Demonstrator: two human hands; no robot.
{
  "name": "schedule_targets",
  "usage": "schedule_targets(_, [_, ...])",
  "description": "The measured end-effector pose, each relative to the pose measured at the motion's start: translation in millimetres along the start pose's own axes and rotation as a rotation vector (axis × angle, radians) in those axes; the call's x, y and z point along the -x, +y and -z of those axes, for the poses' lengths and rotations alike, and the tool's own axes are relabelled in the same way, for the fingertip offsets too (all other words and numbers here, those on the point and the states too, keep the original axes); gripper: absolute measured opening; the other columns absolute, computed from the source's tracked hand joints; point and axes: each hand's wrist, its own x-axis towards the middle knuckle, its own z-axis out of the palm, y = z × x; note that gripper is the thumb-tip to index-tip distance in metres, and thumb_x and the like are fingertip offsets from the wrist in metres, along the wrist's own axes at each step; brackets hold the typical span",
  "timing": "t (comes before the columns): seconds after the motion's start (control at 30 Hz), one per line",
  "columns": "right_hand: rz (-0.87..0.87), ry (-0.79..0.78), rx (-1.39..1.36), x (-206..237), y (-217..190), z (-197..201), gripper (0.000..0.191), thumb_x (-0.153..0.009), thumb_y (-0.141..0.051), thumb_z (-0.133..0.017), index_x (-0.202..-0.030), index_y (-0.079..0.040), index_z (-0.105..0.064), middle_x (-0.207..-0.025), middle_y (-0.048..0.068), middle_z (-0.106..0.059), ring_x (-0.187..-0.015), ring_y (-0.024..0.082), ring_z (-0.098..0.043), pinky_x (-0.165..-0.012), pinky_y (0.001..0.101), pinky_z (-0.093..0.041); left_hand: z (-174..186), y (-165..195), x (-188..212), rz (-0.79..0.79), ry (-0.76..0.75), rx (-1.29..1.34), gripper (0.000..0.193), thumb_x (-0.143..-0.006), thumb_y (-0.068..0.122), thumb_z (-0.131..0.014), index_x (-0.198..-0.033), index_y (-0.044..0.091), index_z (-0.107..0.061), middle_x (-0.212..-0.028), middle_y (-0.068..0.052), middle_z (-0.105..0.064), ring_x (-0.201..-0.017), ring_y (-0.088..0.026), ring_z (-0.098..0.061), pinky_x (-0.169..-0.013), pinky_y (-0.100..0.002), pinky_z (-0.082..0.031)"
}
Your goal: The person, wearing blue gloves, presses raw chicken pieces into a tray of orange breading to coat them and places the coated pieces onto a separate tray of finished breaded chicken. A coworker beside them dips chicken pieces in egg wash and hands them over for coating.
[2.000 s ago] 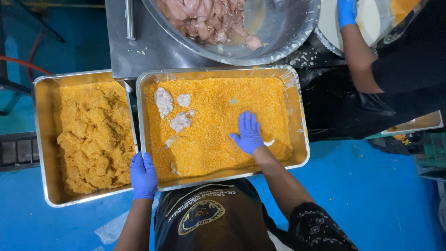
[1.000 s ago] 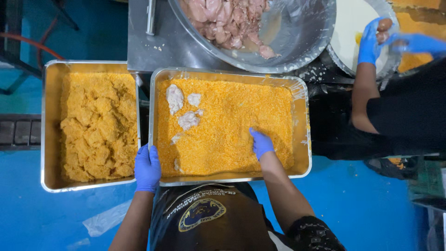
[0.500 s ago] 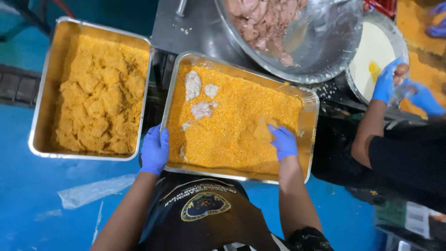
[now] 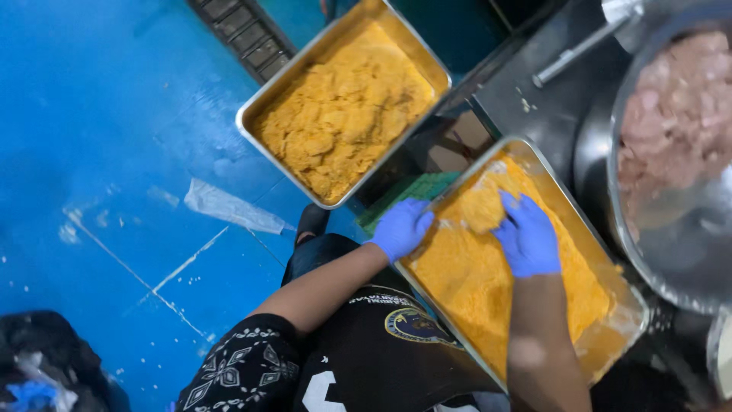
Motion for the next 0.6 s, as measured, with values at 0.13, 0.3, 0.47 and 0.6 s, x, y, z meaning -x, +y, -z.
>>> schedule_targets(0.13, [-0.141, 0.018, 0.221, -78.5, 35.9, -95.7, 0.037, -0.098, -0.016, -0.062, -0.131, 0.001, -0.062, -0.125, 0.012, -0.07, -0.115, 0.024, -0.069, -0.1, 0.0395, -0.056, 3.5, 7.4, -0.9, 0.076, -0.081, 0.008, 0.038, -0.098, 0.036, -0.056, -0.118, 0.006, -0.068, -0.111, -0.02, -0.069, -0.103, -0.041, -0.064, -0.09, -0.051, -0.051])
schedule_targets(0.3, [-0.281, -0.107, 0.228, -144.4, 91.0, -187.3, 0.035, -0.098, -0.017, -0.067, -0.13, -0.001, -0.063, -0.119, 0.011, -0.07, -0.107, 0.023, -0.069, -0.087, 0.0362, -0.055, 4.7, 13.4, -3.3, 0.067, -0.062, -0.033, 0.033, -0.095, 0.031, -0.056, -0.111, 0.005, -0.068, -0.107, -0.023, -0.067, -0.098, -0.043, -0.064, -0.085, -0.054, -0.051])
schedule_targets(0.47, [-0.212, 0.02, 0.725, -182.8, 120.8, -210.2, 0.036, -0.091, -0.021, -0.072, -0.124, -0.007, -0.067, -0.112, 0.004, -0.071, -0.099, 0.013, -0.067, -0.078, 0.0296, -0.055, 13.5, 16.0, -6.3, 0.2, -0.143, -0.013, 0.034, -0.093, 0.034, -0.059, -0.107, 0.003, -0.066, -0.106, -0.024, -0.068, -0.098, -0.043, -0.064, -0.085, -0.054, -0.052])
schedule_targets(0.6, [0.219, -0.098, 0.858, -142.3, 104.5, -159.9, 0.03, -0.095, -0.016, -0.075, -0.119, 0.001, -0.068, -0.115, 0.005, -0.072, -0.106, 0.012, -0.067, -0.096, 0.0253, -0.053, 19.2, 21.5, -4.6, 0.14, -0.122, 0.007, 0.036, -0.096, 0.034, -0.055, -0.114, 0.005, -0.069, -0.108, -0.023, -0.068, -0.101, -0.043, -0.064, -0.087, -0.054, -0.051])
